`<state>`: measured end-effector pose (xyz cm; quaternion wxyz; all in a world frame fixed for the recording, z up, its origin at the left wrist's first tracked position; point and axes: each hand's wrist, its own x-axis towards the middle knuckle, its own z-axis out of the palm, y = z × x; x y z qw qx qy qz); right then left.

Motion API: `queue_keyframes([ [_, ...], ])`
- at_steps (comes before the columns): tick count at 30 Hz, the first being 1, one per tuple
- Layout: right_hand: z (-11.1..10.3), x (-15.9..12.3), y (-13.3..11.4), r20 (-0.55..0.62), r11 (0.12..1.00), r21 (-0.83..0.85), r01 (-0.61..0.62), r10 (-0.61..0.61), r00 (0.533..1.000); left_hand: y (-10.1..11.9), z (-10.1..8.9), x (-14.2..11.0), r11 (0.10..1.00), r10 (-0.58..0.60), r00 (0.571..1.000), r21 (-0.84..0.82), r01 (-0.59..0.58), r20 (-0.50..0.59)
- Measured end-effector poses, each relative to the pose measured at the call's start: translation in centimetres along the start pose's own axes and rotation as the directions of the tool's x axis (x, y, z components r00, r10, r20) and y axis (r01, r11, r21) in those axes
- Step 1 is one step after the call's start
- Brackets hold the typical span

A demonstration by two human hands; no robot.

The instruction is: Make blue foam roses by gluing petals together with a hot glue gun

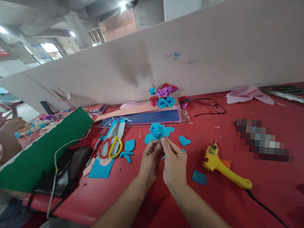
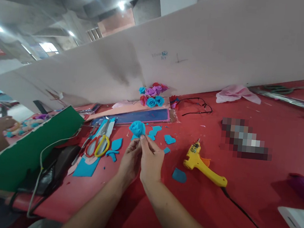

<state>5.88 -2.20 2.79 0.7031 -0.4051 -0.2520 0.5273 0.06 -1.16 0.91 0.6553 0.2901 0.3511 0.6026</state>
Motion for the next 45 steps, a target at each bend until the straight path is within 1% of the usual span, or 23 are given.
queue_keyframes([
  [10,0.0,-0.3,-0.2,0.006,0.999,0.041,-0.008,0.008,1.000,-0.2,0.1,-0.1,0.999,0.044,0.999,0.000,-0.044,0.011],
  [20,-0.2,-0.5,0.1,0.015,1.000,0.002,0.018,-0.018,1.000,-0.1,0.2,-0.2,0.996,0.091,0.996,0.023,-0.091,0.012],
  [24,-0.4,-0.6,0.8,0.016,0.999,0.042,0.035,-0.036,0.999,0.1,0.3,-0.4,0.997,0.076,0.997,-0.015,-0.076,0.012],
  [28,-0.8,-0.7,0.8,0.074,0.990,0.111,0.090,-0.099,0.992,0.1,0.4,-0.3,0.993,0.100,0.995,-0.059,-0.100,-0.001],
  [30,-0.9,-0.7,0.5,0.089,0.985,0.153,0.081,-0.095,0.991,0.0,0.3,-0.2,0.992,0.111,0.994,-0.052,-0.111,0.005],
  [33,-0.9,-0.6,0.0,0.062,0.983,0.180,0.039,-0.051,0.997,0.0,0.3,-0.2,0.993,0.112,0.993,-0.029,-0.111,0.023],
  [36,-1.0,-0.4,-0.1,0.055,0.988,0.152,0.031,-0.039,0.998,0.0,0.2,-0.3,0.993,0.120,0.992,-0.014,-0.120,0.030],
  [40,-1.3,-0.1,0.3,0.110,0.993,0.107,0.051,-0.062,0.992,-0.1,-0.1,-0.3,0.990,0.139,0.989,0.030,-0.141,0.054],
  [45,-1.5,-0.1,0.3,0.132,0.995,0.067,0.069,-0.077,0.988,-0.3,-0.4,-0.3,0.981,0.165,0.981,0.089,-0.174,0.100],
])
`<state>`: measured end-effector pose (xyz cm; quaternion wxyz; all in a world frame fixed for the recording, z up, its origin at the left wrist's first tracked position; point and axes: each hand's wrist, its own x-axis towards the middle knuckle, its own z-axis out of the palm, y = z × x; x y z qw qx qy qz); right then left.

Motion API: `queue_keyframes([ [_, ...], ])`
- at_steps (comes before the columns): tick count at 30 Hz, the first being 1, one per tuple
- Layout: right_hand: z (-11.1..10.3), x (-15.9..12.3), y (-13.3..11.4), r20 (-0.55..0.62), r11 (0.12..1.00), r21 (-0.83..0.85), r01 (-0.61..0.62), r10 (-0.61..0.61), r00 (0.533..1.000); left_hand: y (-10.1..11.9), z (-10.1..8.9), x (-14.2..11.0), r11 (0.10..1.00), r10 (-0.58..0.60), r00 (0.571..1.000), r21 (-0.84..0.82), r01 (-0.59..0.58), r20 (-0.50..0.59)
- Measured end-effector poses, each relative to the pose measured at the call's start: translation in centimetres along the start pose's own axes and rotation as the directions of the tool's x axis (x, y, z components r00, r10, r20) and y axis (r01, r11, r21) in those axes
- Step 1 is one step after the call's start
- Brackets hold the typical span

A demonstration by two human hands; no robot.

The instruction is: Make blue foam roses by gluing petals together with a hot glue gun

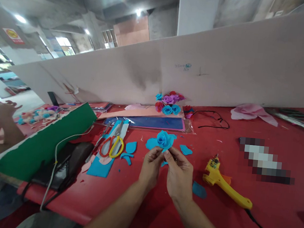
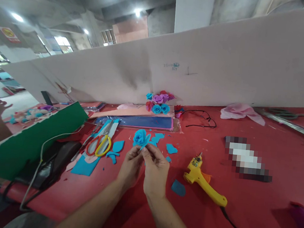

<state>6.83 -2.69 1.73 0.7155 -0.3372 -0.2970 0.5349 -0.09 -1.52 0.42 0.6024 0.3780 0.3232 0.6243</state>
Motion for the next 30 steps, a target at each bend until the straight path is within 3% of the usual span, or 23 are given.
queue_keyframes([
  [10,0.0,0.0,-0.7,0.070,0.996,-0.072,0.051,-0.046,0.996,0.0,-0.1,0.0,1.000,0.000,0.999,0.020,-0.001,0.041],
  [20,-0.2,0.2,-1.8,0.230,0.974,-0.177,0.140,-0.097,0.968,0.3,0.1,0.0,0.998,-0.052,0.997,-0.030,0.053,0.064],
  [30,-0.1,0.2,-1.7,0.200,0.977,-0.186,0.104,-0.066,0.978,0.6,0.1,0.0,0.998,-0.062,0.997,-0.030,0.063,0.033],
])
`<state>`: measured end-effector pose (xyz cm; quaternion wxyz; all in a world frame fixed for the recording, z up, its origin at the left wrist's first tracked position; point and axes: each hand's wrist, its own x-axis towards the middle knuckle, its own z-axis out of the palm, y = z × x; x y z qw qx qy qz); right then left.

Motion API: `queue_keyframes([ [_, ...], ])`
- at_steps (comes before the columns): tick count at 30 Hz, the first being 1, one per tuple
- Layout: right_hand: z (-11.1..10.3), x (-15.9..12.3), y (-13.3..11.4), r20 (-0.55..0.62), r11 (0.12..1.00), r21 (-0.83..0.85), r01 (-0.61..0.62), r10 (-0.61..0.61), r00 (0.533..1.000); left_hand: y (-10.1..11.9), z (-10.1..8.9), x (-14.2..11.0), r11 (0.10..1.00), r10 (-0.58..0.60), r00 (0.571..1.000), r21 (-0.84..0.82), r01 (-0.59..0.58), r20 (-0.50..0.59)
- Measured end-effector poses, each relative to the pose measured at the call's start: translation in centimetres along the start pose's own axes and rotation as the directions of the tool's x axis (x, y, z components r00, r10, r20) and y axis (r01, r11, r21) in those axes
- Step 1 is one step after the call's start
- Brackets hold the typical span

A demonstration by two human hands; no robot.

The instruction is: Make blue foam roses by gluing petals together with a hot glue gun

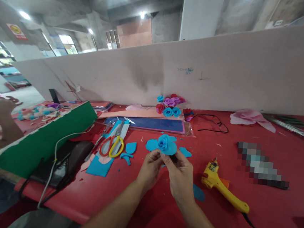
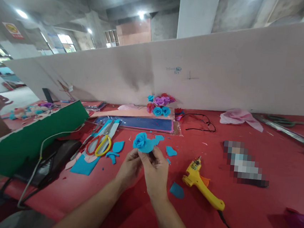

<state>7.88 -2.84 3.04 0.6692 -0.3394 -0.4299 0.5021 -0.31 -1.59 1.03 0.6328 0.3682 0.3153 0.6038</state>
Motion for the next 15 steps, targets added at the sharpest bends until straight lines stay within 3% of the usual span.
queue_keyframes([
  [8,-0.2,-0.2,-0.5,-0.027,0.996,0.082,0.029,-0.027,0.999,0.2,0.1,0.2,0.999,0.016,0.998,-0.050,-0.019,-0.055],
  [15,-1.2,0.6,-1.5,-0.092,0.972,0.197,0.129,-0.113,0.989,0.3,-0.1,0.3,0.999,0.033,0.998,-0.029,-0.032,0.048],
])
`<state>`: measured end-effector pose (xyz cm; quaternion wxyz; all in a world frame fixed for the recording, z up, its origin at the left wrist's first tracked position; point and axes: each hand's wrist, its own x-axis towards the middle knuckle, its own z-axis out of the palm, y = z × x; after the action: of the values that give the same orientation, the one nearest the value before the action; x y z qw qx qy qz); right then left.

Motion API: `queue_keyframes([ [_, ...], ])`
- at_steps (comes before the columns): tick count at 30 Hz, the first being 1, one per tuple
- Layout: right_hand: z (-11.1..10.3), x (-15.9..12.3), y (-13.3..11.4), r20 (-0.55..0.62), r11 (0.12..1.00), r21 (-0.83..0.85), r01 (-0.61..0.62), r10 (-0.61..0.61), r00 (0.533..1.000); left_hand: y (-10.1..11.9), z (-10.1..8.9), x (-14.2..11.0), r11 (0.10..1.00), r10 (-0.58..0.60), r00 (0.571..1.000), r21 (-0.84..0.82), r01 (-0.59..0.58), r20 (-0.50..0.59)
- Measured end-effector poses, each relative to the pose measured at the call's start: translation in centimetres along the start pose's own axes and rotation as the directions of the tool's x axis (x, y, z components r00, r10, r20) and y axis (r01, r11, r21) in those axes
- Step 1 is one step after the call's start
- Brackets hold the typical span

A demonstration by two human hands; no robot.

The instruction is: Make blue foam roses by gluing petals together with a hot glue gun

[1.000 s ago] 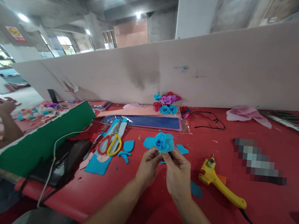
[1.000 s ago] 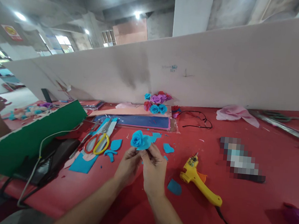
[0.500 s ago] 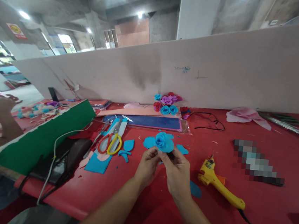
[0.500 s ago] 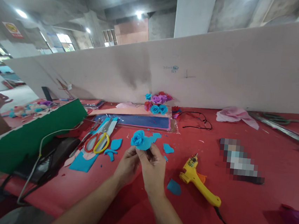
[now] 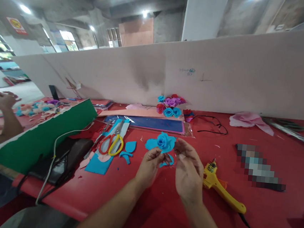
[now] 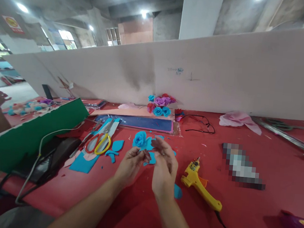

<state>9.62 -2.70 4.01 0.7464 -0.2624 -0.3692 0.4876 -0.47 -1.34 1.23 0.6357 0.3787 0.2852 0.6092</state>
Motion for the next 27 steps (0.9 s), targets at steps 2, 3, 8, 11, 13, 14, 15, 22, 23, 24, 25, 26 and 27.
queue_keyframes([
  [2,0.0,0.4,-0.3,-0.015,0.999,0.032,0.004,-0.003,1.000,0.0,0.0,0.0,1.000,-0.007,1.000,0.019,0.007,-0.009],
  [3,0.0,0.5,-0.4,-0.025,0.999,0.034,-0.002,0.003,1.000,0.1,0.0,-0.1,0.999,-0.015,1.000,0.033,0.015,-0.008],
  [8,0.1,0.4,-0.4,-0.048,0.997,-0.049,-0.061,0.058,0.997,0.2,0.0,-0.2,0.996,-0.054,0.996,0.070,0.049,0.069],
  [11,0.3,-0.1,-0.2,-0.008,0.991,-0.081,-0.111,0.110,0.994,0.1,0.0,-0.3,0.996,-0.072,0.994,0.059,0.067,0.088],
  [13,0.5,-0.4,0.0,0.011,0.989,-0.077,-0.130,0.131,0.991,0.1,-0.1,-0.3,0.996,-0.079,0.993,0.047,0.075,0.092],
  [14,0.5,-0.5,0.1,0.012,0.989,-0.071,-0.130,0.131,0.991,0.0,-0.1,-0.2,0.996,-0.080,0.992,0.043,0.076,0.093],
  [15,0.5,-0.6,0.2,0.008,0.990,-0.066,-0.126,0.127,0.992,0.0,-0.1,-0.2,0.996,-0.080,0.992,0.038,0.077,0.093],
  [22,0.9,-0.6,-0.2,0.012,0.989,0.003,-0.150,0.150,0.989,0.3,0.2,-0.4,0.995,-0.096,0.991,-0.003,0.097,0.098],
  [23,0.9,-0.6,-0.3,0.014,0.987,0.019,-0.157,0.157,0.988,0.3,0.2,-0.4,0.995,-0.098,0.990,-0.008,0.099,0.097],
  [24,0.9,-0.6,-0.3,0.016,0.987,0.035,-0.160,0.159,0.987,0.3,0.2,-0.4,0.995,-0.100,0.990,-0.014,0.102,0.097],
  [25,0.9,-0.5,-0.3,0.019,0.986,0.050,-0.157,0.156,0.988,0.3,0.2,-0.4,0.994,-0.101,0.990,-0.021,0.103,0.097],
  [26,0.8,-0.5,-0.3,0.021,0.987,0.063,-0.150,0.148,0.989,0.3,0.2,-0.4,0.994,-0.100,0.990,-0.027,0.104,0.098],
  [27,0.7,-0.4,-0.3,0.022,0.988,0.074,-0.138,0.137,0.990,0.3,0.1,-0.4,0.994,-0.098,0.990,-0.032,0.101,0.099],
])
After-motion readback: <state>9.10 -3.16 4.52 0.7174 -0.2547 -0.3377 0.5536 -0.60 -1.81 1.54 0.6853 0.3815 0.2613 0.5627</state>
